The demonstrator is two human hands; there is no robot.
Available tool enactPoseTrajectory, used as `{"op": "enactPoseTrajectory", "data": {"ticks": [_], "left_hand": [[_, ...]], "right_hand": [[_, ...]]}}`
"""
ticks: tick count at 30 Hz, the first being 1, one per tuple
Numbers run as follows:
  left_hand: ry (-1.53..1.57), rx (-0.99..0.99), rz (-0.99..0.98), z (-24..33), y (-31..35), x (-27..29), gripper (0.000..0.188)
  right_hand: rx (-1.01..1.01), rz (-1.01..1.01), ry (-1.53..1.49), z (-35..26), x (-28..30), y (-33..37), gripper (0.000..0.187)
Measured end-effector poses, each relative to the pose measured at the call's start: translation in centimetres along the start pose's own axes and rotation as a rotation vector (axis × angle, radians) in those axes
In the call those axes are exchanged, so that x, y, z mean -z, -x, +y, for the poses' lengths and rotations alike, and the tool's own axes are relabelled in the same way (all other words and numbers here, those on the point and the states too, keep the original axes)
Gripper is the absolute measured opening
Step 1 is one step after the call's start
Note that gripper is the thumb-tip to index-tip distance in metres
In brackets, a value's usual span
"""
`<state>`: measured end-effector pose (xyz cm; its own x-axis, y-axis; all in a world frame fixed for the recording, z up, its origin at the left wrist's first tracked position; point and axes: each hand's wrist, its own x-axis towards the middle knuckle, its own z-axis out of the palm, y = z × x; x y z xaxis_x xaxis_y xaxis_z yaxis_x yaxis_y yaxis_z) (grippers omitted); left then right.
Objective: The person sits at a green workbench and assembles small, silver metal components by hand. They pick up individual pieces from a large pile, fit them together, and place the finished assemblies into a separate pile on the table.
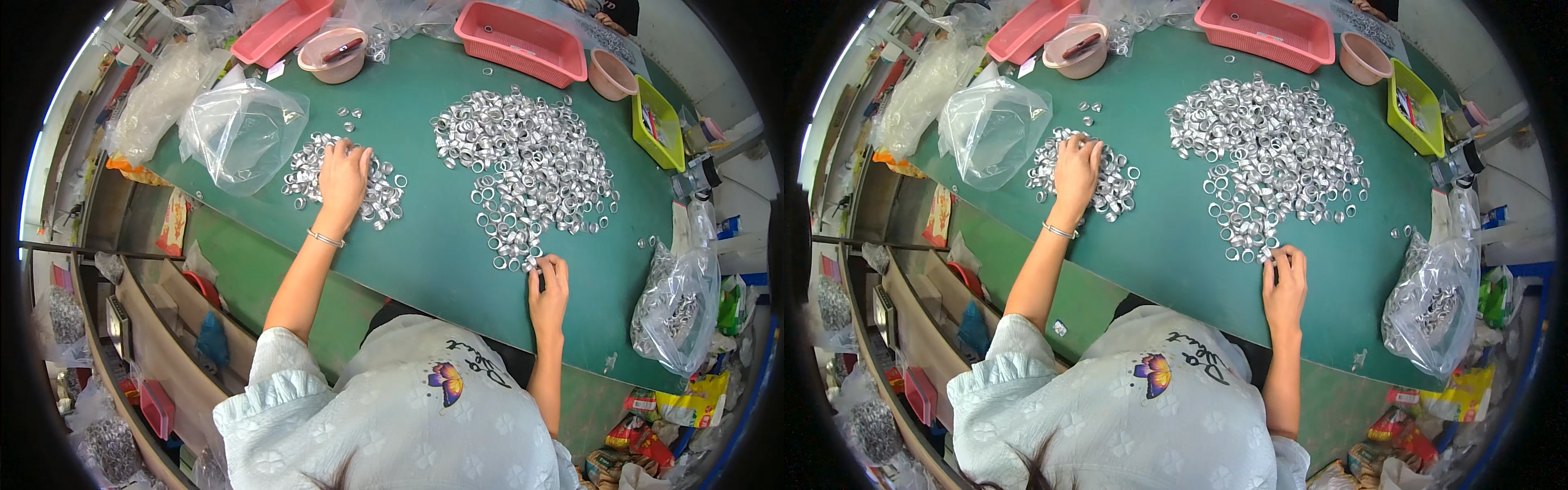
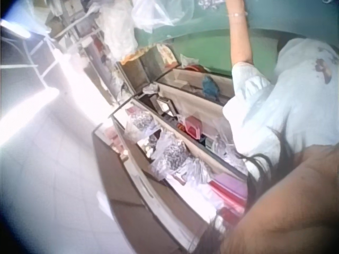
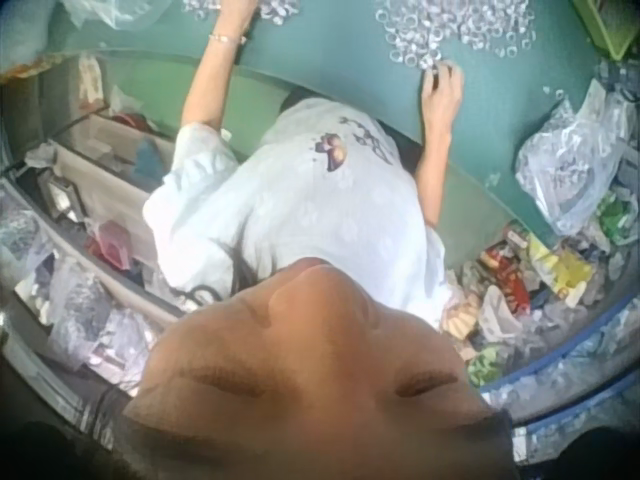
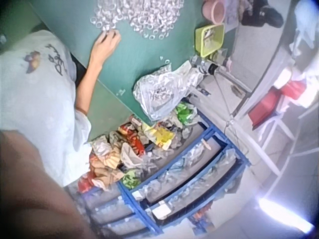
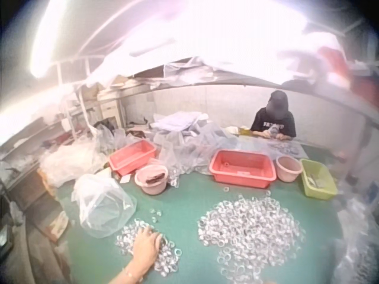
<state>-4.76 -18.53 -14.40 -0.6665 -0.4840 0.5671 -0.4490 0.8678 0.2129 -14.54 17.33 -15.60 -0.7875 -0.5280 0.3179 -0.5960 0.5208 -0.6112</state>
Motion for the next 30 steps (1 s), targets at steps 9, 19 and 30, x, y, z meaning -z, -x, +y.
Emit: {"op": "enactPoseTrajectory", "data": {"ticks": [9, 19, 30], "left_hand": [[-0.109, 0.026, -0.161, 0.2, -0.2, -0.3, 0.02], [0.747, -0.09, -0.371, 12.5, 1.4, 6.3, 0.032], [1.583, 0.127, -0.836, 20.0, 6.4, 3.9, 0.036]], "right_hand": [[-0.248, 0.064, -0.264, 1.3, 0.8, 0.1, 0.014], [-0.716, 0.041, -1.451, -0.1, 2.4, -0.2, 0.014], [-0.713, -0.171, -1.523, -4.7, 3.6, 0.6, 0.016]]}}
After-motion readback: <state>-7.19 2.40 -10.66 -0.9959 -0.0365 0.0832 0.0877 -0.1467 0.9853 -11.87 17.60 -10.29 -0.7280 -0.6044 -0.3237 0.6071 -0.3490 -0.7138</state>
